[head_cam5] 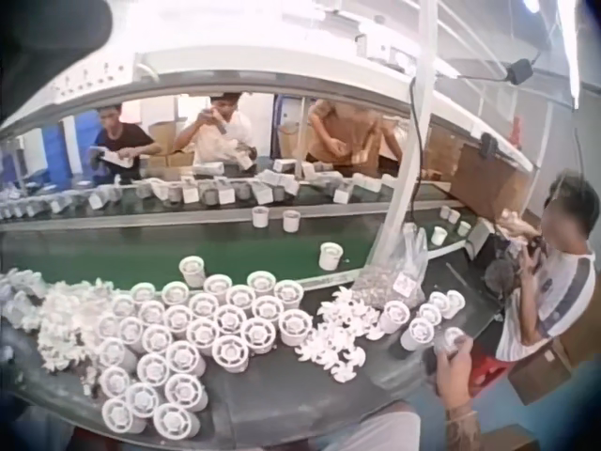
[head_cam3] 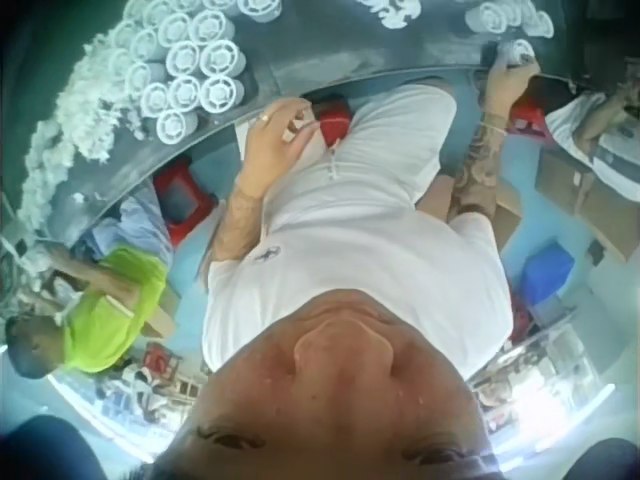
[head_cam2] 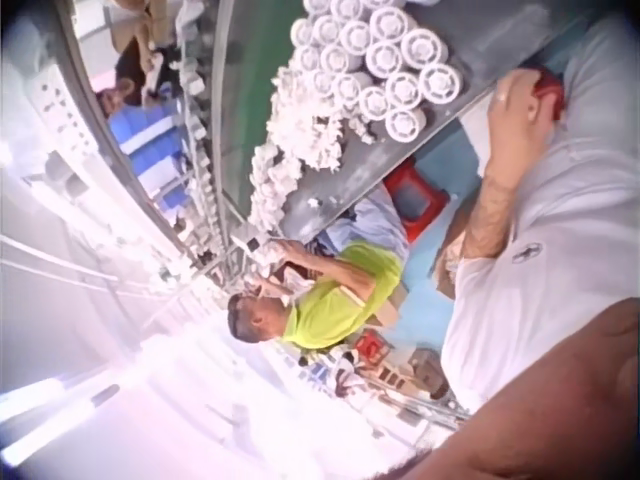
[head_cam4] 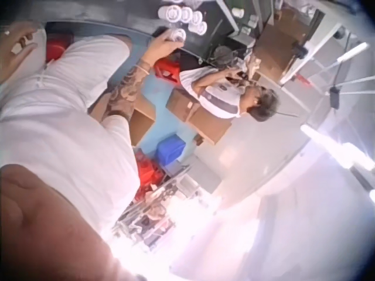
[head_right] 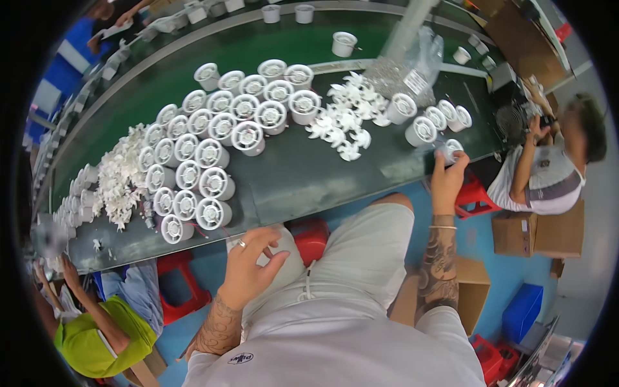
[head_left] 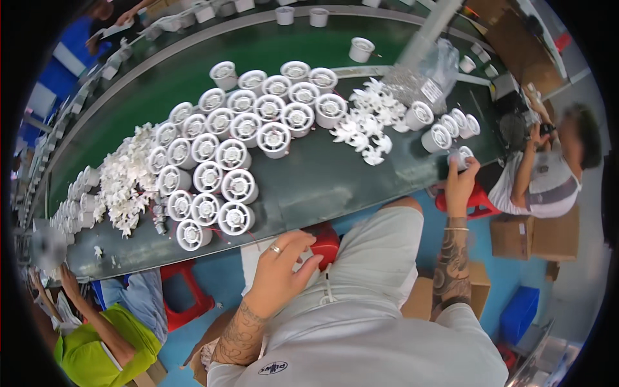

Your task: Assembling small white plastic components on a factory production line.

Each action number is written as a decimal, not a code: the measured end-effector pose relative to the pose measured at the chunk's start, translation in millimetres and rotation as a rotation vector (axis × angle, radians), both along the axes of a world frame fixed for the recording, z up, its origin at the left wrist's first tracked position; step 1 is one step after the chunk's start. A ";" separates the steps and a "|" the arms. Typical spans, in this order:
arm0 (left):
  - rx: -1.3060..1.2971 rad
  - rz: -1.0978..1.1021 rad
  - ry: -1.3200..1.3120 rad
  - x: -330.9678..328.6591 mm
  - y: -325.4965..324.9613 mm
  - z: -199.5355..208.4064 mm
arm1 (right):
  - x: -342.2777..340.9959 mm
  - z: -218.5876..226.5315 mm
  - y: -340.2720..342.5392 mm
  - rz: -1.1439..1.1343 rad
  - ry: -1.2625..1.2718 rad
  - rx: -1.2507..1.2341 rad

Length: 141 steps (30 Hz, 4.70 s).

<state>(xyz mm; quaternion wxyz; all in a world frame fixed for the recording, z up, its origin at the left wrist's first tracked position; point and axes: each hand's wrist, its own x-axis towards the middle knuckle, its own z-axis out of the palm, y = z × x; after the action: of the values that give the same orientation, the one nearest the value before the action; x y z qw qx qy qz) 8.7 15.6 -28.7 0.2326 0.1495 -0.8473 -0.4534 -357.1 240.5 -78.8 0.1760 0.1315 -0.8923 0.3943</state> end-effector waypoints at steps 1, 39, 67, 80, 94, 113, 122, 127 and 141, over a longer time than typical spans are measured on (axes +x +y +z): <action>0.030 0.038 -0.011 9.2 -2.0 0.1 | -17.0 -8.5 7.9 0.044 0.233 0.229; -0.686 0.997 -0.235 161.8 -242.1 -32.6 | 169.2 123.2 -219.9 1.268 -0.020 0.129; 0.462 0.608 0.468 -7.9 -56.6 41.4 | 179.3 29.4 -150.4 0.925 0.073 0.117; -0.063 0.001 0.242 -67.8 -9.5 23.9 | 158.7 50.7 -127.7 0.852 -1.328 -1.164; -0.239 0.092 0.137 -16.2 1.2 25.6 | 211.5 54.0 -125.9 0.872 -1.502 -1.133; -0.161 0.271 0.222 -6.7 -6.6 16.4 | 225.3 47.1 -145.1 0.798 -1.589 -1.131; 0.324 0.202 0.205 0.5 -16.6 37.5 | 234.6 69.8 -144.3 0.868 -1.327 -1.070; 0.505 0.198 0.179 2.5 -20.8 40.2 | 240.6 76.6 -143.8 0.896 -1.278 -1.026; 0.299 0.019 0.000 -5.3 -30.7 41.9 | 231.8 63.4 -140.4 0.715 -1.648 -1.154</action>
<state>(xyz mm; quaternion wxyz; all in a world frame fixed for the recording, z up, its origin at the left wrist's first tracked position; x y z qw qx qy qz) 3.4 -15.2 13.2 0.2121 0.1906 -0.7690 -0.5722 -125.3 100.1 -15.4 -0.5720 -0.0249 -0.3240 0.7531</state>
